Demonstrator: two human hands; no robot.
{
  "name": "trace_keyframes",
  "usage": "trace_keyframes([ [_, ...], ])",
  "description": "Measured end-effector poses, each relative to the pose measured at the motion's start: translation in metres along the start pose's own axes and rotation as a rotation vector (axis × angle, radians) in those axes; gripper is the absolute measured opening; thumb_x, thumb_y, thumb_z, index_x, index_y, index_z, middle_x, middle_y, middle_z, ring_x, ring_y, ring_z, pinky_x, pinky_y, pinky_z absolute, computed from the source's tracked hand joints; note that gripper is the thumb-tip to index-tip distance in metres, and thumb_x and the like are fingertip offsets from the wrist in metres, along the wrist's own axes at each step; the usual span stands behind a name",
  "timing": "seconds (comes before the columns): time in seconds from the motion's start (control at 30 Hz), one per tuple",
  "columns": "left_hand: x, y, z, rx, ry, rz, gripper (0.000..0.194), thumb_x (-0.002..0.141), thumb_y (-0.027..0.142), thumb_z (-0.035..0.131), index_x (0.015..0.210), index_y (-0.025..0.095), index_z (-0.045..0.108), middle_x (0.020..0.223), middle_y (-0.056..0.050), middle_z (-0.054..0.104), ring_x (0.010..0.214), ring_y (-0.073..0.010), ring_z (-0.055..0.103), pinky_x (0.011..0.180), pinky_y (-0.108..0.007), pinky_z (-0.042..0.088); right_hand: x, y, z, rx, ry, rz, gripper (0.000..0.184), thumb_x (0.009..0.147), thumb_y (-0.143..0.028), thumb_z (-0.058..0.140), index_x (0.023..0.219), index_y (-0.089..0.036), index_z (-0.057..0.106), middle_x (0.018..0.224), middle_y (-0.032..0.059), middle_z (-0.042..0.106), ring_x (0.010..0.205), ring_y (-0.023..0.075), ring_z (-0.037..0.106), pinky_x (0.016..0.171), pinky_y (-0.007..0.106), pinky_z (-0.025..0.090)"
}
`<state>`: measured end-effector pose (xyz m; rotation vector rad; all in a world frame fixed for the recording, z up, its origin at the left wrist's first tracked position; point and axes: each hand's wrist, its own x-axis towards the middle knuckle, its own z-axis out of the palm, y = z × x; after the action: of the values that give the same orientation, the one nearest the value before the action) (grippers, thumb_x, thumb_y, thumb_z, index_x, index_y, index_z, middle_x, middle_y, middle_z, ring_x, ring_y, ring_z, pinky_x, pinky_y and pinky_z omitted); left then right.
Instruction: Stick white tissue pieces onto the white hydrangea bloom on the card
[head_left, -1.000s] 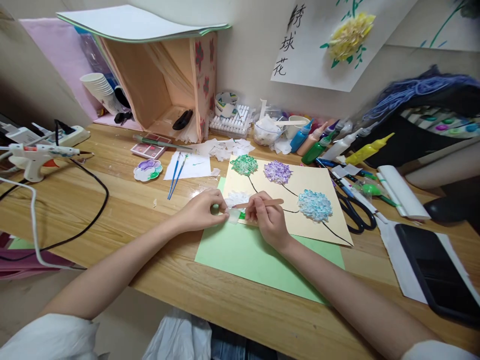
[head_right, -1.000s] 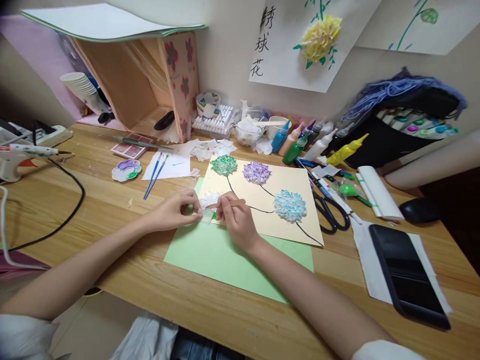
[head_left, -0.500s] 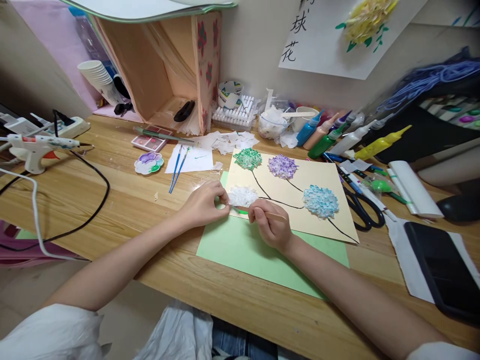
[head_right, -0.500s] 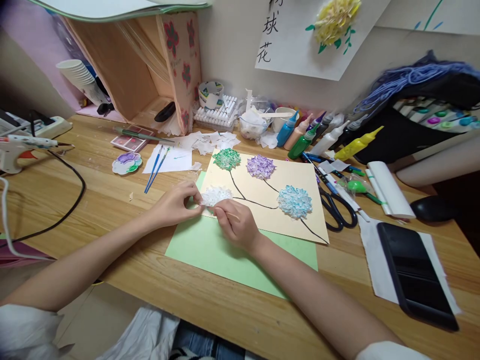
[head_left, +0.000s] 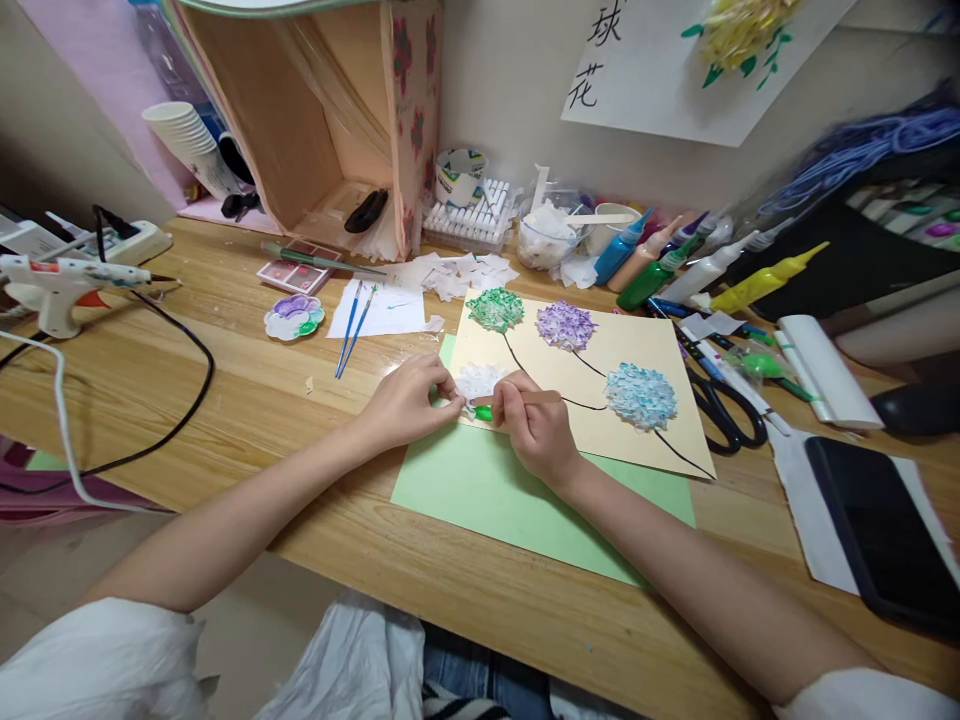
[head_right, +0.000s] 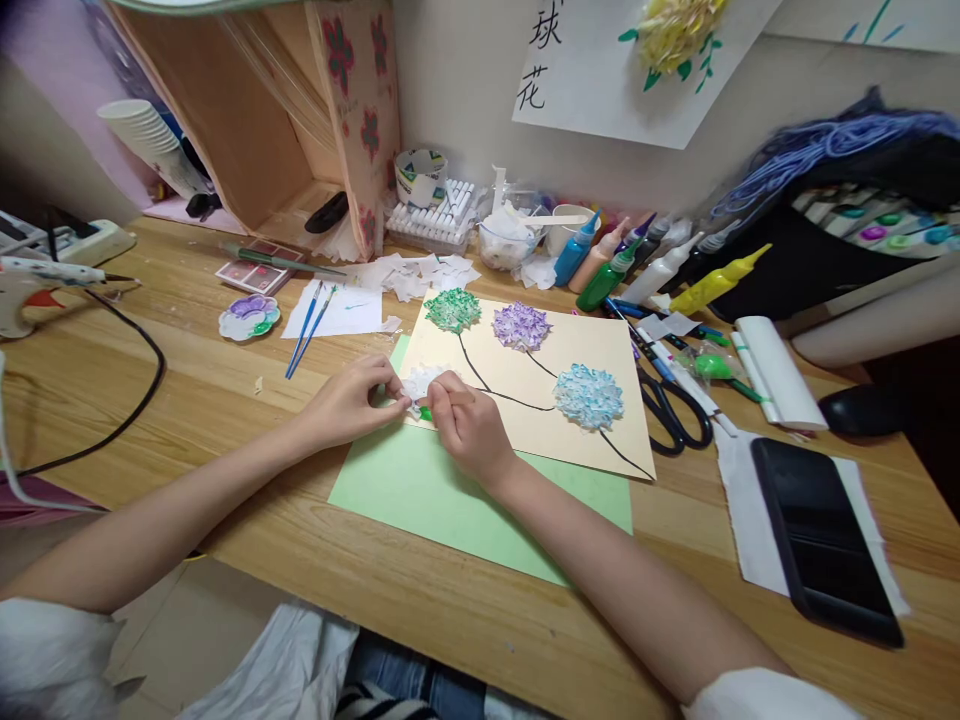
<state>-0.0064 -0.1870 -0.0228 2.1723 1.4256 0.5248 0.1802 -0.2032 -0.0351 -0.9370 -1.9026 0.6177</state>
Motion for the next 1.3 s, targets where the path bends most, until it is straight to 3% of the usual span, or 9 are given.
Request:
trace_keyframes([
  [0.33, 0.0011, 0.0007, 0.0033, 0.0, 0.013, -0.033, 0.014, 0.078, 0.029, 0.056, 0.069, 0.018, 0.057, 0.08, -0.002, 0.058, 0.081, -0.0184, 0.054, 0.073, -0.031, 0.042, -0.0052, 0.001, -0.001, 0.003, 0.046, -0.159, 0.029, 0.096, -0.018, 0.034, 0.072, -0.021, 0.048, 0.064, -0.0001, 0.052, 0.053, 0.0117, 0.05, 0.051, 0.025, 0.04],
  [0.93, 0.0016, 0.0014, 0.0039, 0.029, 0.015, -0.032, 0.017, 0.078, 0.032, 0.057, 0.067, 0.018, 0.056, 0.08, -0.002, 0.059, 0.081, -0.0185, 0.055, 0.07, -0.031, 0.04, 0.0019, 0.0006, 0.0039, -0.007, 0.045, 0.007, 0.04, 0.098, -0.019, 0.032, 0.061, -0.02, 0.046, 0.065, -0.0001, 0.05, 0.053, 0.0092, 0.051, 0.054, 0.024, 0.042],
  [1.3, 0.0011, 0.0014, 0.0038, 0.025, 0.019, -0.033, 0.015, 0.078, 0.031, 0.055, 0.069, 0.019, 0.057, 0.082, -0.002, 0.059, 0.082, -0.0189, 0.056, 0.071, -0.031, 0.041, -0.0034, -0.0005, 0.0023, -0.065, 0.057, -0.082, 0.034, 0.098, -0.023, 0.032, 0.067, -0.021, 0.047, 0.064, 0.0008, 0.053, 0.055, 0.0123, 0.053, 0.055, 0.025, 0.043],
])
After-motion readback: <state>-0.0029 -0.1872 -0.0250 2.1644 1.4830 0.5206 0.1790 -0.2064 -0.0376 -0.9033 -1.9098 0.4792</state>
